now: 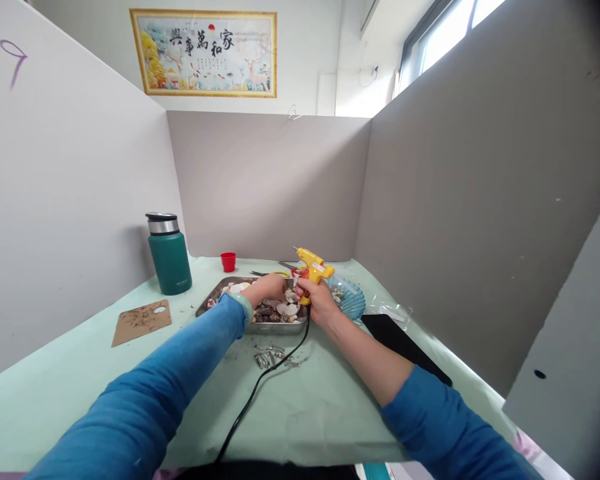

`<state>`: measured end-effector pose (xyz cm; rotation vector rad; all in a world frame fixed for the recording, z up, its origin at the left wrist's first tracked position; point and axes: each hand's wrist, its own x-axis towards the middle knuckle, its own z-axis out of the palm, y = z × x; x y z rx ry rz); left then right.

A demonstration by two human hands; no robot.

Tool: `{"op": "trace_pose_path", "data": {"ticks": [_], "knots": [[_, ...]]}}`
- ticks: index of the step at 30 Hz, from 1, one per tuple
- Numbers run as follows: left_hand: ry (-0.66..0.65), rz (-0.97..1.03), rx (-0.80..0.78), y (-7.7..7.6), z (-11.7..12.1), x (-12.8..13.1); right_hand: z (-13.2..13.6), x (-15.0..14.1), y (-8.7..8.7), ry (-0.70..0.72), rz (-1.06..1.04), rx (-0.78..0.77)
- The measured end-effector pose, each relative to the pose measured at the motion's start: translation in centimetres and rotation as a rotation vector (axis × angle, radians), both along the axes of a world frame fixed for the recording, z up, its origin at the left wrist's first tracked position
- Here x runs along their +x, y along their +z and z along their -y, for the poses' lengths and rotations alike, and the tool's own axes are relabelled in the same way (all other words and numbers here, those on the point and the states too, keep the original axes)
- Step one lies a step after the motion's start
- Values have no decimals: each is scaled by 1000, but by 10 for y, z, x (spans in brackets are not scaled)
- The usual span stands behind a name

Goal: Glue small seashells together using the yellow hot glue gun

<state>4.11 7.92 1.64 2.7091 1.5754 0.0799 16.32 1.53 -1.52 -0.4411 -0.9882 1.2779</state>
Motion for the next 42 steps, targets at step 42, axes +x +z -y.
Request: {"op": "trace_pose_path", "data": {"ticks": [42], "knots": [[-120, 1520, -862, 8, 49, -58, 4, -4, -4, -112, 190, 53]]}}
